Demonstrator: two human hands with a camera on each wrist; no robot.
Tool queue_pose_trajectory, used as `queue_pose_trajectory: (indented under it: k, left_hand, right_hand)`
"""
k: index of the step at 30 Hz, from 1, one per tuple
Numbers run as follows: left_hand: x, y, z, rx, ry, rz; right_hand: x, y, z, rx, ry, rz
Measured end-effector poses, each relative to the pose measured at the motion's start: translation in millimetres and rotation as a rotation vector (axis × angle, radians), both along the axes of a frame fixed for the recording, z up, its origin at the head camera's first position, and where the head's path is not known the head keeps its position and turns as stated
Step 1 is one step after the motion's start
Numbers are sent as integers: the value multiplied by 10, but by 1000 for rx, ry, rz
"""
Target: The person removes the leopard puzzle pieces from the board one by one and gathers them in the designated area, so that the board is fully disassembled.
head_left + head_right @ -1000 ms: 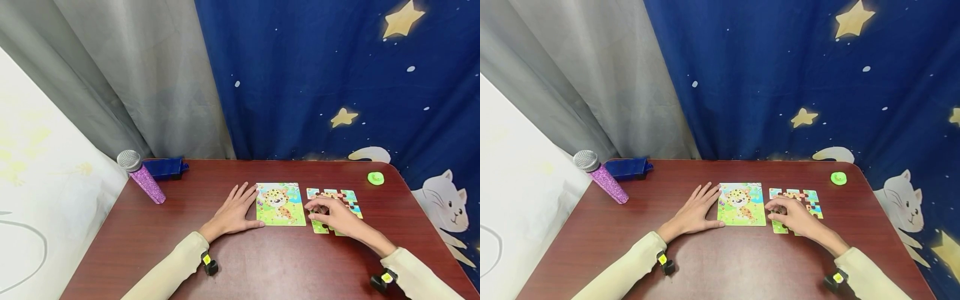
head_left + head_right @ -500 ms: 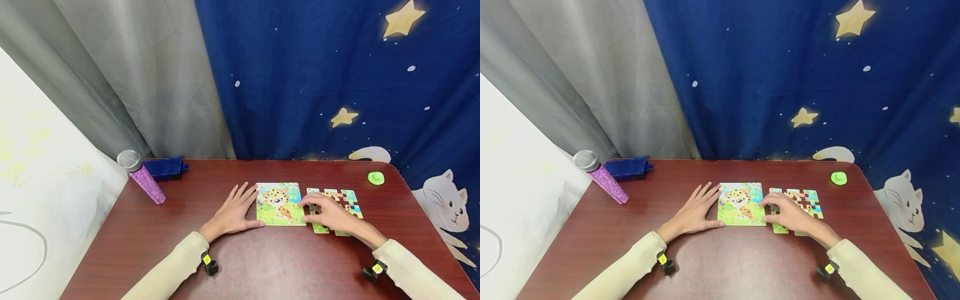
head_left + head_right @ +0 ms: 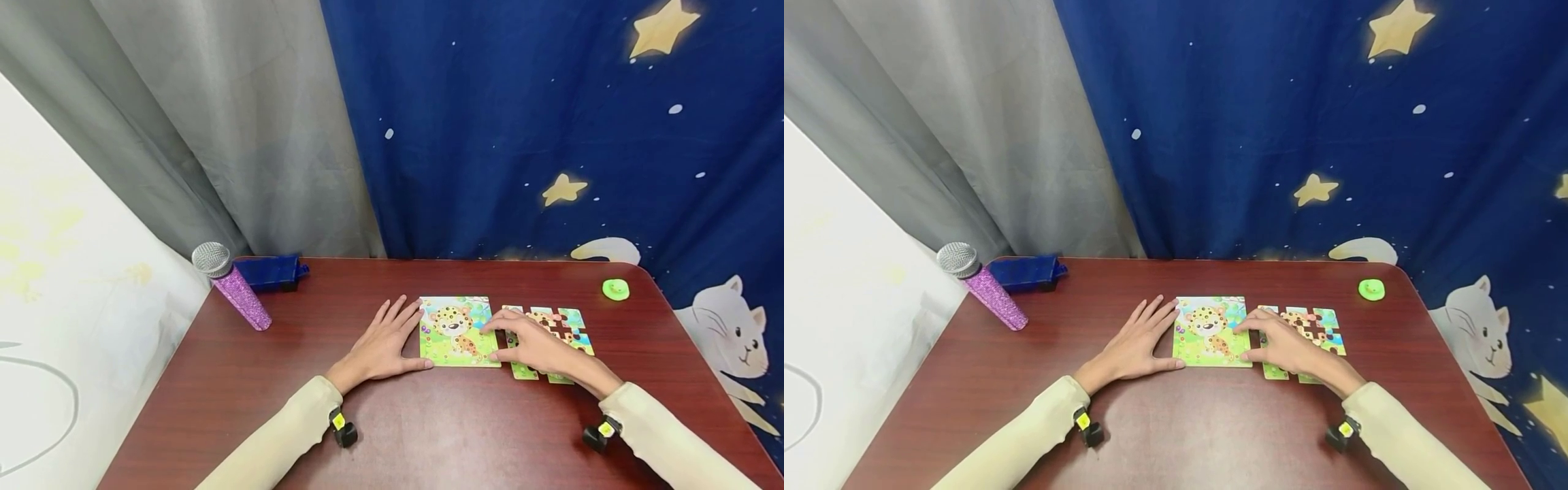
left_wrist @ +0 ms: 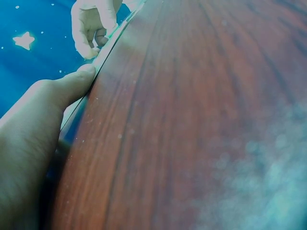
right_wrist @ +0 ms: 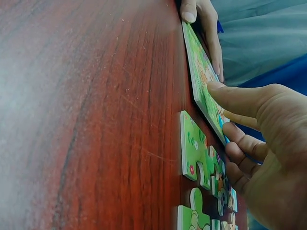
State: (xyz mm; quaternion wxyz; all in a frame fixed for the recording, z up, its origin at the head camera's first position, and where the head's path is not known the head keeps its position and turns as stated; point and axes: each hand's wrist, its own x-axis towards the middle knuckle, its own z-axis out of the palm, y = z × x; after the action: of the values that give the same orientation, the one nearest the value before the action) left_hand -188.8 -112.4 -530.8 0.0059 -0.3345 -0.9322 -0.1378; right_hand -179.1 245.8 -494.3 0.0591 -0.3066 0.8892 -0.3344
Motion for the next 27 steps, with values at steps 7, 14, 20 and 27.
queue_pose_trajectory:
  k: [7, 14, 20, 27]
  left_hand:
    - [-16, 3, -20, 1, 7, -4]
    - [-20, 7, -23, -8, -3, 2]
    - [-18, 3, -16, -11, 9, -3]
    - [-10, -5, -11, -13, 1, -1]
  right_hand:
    - [-8, -60, 28, 70, -62, -28]
    - [-7, -99, 58, 109, -36, -7]
    - [-10, -124, 79, 122, -42, -6]
    - [3, -152, 65, 110, -30, -16]
